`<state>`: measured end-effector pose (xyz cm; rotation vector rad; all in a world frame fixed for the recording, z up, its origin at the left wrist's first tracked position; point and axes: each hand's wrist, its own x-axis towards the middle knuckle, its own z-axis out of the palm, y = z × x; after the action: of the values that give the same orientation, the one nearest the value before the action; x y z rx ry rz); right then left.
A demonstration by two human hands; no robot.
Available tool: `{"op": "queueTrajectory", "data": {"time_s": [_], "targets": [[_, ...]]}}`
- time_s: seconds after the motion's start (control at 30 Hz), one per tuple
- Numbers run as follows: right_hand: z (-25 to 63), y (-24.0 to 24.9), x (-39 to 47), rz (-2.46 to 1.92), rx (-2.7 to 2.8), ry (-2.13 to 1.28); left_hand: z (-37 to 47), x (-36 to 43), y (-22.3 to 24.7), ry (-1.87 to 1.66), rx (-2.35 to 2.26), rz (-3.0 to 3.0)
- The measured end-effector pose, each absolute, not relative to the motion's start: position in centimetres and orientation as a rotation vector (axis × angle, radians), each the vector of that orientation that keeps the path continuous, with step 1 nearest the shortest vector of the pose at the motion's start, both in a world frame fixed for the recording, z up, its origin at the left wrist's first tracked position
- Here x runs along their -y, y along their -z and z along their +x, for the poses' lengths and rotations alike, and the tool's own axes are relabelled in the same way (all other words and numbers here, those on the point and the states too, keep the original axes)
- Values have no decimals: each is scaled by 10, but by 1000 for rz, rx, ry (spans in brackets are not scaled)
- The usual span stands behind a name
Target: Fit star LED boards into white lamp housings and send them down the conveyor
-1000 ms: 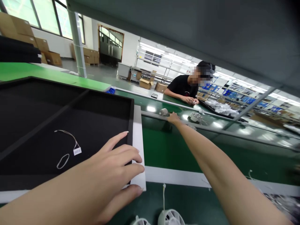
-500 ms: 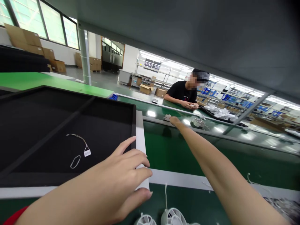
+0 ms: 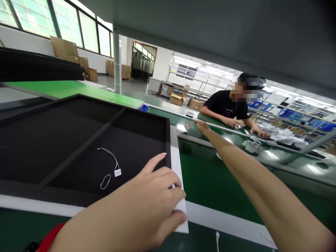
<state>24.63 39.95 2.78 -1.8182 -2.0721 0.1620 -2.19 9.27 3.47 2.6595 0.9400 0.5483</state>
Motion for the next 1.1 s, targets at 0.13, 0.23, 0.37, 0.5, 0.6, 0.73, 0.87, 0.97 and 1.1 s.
{"op": "queueTrajectory", "data": {"time_s": [0.13, 0.23, 0.37, 0.5, 0.6, 0.73, 0.87, 0.97, 1.1], "targets": [[236, -60, -365, -1674, 2086, -340, -28, -104, -30, -761, -1112, 2425], [232, -93, -316, -1533, 2117, -465, -30, -113, -21, -955, -1219, 2174], [221, -127, -225, -1352, 2148, -635, -26, -115, -12, -1192, -1259, 1954], [211, -146, -131, -1188, 2179, -717, -17, -108, -17, -1311, -1101, 1853], [214, -148, -75, -1039, 2197, -767, -10, -97, -28, -1280, -865, 1895], [233, -130, -19, -1049, 2192, -283, -11, -83, -44, -1171, -630, 1994], [250, -102, 18, -1045, 2181, -1, -15, -74, -50, -1005, -505, 2126], [258, -94, 31, -1085, 2116, 7, -12, -71, -50, -891, -476, 2262], [257, -100, 27, -1116, 1891, 38, -7, -68, -48, -793, -514, 2411]]}}
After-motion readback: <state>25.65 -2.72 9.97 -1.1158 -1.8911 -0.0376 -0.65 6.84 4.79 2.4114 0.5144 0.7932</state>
